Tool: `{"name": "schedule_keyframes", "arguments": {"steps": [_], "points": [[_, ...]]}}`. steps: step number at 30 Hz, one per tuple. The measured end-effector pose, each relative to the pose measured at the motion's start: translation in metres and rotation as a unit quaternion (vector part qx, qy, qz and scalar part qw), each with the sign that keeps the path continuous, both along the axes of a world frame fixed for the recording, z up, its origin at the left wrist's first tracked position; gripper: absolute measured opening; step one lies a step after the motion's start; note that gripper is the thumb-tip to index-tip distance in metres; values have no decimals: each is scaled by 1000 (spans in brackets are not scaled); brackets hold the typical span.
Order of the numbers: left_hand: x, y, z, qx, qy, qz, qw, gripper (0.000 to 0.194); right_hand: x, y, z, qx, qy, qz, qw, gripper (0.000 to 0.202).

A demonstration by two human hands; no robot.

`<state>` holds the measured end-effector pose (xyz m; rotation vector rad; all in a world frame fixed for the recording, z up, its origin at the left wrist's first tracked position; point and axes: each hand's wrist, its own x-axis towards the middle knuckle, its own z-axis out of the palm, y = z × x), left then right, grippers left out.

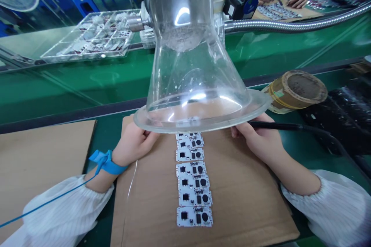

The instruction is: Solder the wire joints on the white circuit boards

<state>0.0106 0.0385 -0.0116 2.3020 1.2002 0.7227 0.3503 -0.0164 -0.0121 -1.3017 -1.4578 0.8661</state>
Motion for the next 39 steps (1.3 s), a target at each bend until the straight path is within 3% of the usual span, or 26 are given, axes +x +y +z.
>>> {"name": "schedule_keyframes", "arguments": {"steps": [8,13,18,29,39], "points": [[-2,-1,-4,38,2,10,999,11,0,-1,-1,-7,26,-27,999,32],[-4,-3,-5,102,-19,-12,995,31,1,-1,-1,-5,31,-34,999,34],[-2,-4,-1,109,-25,-23,993,38,4,-3,-4,-3,46,-11,999,36],[-5,-3,-5,88,-33,-47,994,25,7,-6,-9,-14,40,17,999,31],[0,-5,3,91,-20,-57,994,24,7,-6,-7,-11,35,10,999,34]]}}
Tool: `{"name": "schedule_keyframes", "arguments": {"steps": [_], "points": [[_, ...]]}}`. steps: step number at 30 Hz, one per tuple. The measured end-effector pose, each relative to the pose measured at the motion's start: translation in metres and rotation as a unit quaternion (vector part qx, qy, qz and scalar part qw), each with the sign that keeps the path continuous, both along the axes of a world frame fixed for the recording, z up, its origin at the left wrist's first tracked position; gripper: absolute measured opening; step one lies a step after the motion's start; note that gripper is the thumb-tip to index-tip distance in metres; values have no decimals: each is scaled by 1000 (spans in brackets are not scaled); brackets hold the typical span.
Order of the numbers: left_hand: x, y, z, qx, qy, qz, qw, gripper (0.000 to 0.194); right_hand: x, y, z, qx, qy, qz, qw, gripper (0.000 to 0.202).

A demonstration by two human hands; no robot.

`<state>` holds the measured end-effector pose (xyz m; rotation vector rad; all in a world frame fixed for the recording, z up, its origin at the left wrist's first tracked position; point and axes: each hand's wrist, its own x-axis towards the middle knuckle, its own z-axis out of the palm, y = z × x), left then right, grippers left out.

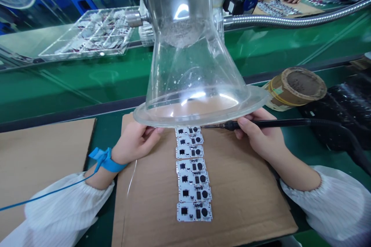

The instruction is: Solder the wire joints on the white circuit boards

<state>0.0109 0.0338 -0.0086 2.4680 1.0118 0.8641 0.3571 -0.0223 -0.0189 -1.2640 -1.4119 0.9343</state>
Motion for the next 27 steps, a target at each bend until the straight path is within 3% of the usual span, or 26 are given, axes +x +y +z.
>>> {"name": "schedule_keyframes", "arguments": {"steps": [5,13,19,27], "points": [[-1,1,-1,2,0,-4,1000,30,-1,0,3,5,0,0,1000,35],[0,1,-2,5,6,-5,1000,28,0,0,-3,2,16,22,1000,29],[-1,2,-1,15,-4,-18,1000,21,1,0,3,14,42,7,999,27],[-3,0,4,-28,14,-83,996,23,10,-7,4,1,50,43,998,26]]}}
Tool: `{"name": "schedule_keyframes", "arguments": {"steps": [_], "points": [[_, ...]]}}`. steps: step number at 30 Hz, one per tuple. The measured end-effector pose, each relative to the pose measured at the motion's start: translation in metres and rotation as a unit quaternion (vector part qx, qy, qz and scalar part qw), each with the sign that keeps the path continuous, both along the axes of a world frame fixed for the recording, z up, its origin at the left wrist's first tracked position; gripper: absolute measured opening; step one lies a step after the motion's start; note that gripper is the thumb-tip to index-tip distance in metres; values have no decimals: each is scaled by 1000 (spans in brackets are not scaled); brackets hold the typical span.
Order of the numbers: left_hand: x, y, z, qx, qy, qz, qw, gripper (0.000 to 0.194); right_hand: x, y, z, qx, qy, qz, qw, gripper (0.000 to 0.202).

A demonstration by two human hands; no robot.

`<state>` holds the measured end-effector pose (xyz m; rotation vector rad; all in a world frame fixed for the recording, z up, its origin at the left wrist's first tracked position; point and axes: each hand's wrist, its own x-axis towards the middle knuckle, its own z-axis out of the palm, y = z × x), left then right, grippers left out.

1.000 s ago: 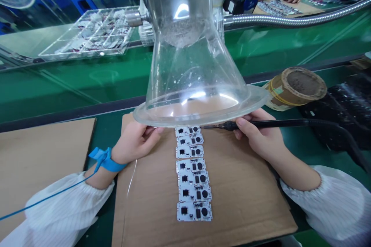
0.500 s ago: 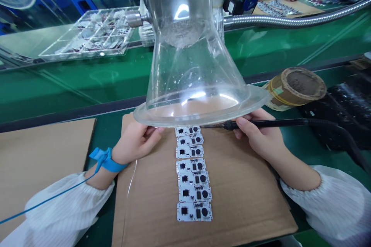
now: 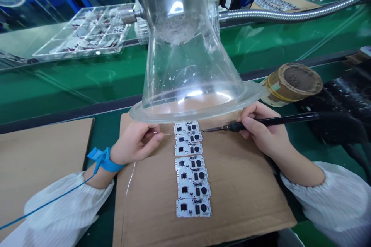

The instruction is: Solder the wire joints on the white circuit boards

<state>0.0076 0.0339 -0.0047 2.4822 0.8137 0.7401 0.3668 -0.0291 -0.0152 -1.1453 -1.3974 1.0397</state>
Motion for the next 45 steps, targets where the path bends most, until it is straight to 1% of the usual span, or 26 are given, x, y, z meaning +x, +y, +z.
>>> {"name": "schedule_keyframes", "arguments": {"steps": [4,9,17,21,27,30,33,36,38,42,45], "points": [[0,1,-2,-2,0,-5,1000,23,1,0,-1,15,-24,27,999,26],[1,1,-1,-13,25,7,1000,26,-1,2,2,21,-41,36,998,26],[3,1,2,-34,48,7,998,28,-3,2,4,25,-53,37,998,29],[3,0,2,-46,56,19,997,28,-3,2,5,23,-46,24,998,32],[5,1,4,-53,66,21,996,30,-6,2,10,22,-54,29,998,35],[5,1,4,-47,65,14,997,30,-7,3,9,21,-52,29,998,34],[4,1,4,-31,57,8,998,29,-3,3,5,12,-27,23,999,28],[2,-1,6,-10,29,-8,999,27,4,2,2,5,9,13,1000,23],[2,-4,8,-10,12,-24,1000,24,8,0,3,-4,24,12,1000,23],[3,-10,9,-20,2,-60,998,23,9,-5,9,-22,35,45,998,25],[3,-11,7,-23,7,-70,997,23,4,-8,10,-24,9,73,997,28]]}}
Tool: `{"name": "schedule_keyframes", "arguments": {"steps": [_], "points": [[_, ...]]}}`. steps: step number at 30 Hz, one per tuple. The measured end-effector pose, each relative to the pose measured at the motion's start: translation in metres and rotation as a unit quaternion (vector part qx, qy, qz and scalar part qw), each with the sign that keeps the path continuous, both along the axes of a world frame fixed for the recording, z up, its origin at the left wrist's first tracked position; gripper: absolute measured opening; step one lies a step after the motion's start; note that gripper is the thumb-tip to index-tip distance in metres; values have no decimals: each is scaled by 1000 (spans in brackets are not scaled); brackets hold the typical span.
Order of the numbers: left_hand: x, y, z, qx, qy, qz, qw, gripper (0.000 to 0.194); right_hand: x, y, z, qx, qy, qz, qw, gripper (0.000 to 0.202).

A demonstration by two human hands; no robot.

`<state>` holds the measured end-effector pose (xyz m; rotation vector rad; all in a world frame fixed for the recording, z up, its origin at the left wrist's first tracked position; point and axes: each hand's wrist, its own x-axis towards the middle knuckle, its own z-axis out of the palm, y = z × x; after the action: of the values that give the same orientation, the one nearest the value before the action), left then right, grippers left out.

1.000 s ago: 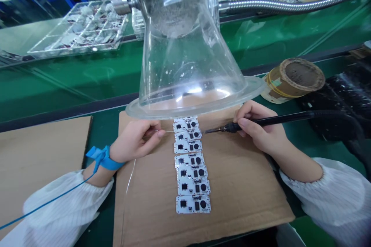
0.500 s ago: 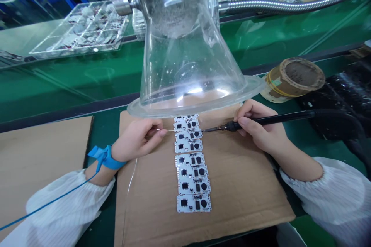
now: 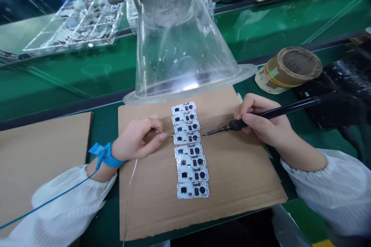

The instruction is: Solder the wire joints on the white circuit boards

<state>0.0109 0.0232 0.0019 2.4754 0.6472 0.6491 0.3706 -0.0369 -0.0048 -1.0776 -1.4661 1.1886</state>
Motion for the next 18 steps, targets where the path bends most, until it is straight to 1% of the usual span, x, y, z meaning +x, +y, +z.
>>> {"name": "schedule_keyframes", "arguments": {"steps": [4,9,18], "points": [[-1,1,-2,-7,13,5,1000,23,-5,0,-1,10,-42,14,999,34],[-2,1,-2,-19,31,16,999,23,-6,3,0,11,-51,22,998,35],[-1,1,-3,-14,58,21,998,21,-10,3,7,19,-80,20,996,39]]}}
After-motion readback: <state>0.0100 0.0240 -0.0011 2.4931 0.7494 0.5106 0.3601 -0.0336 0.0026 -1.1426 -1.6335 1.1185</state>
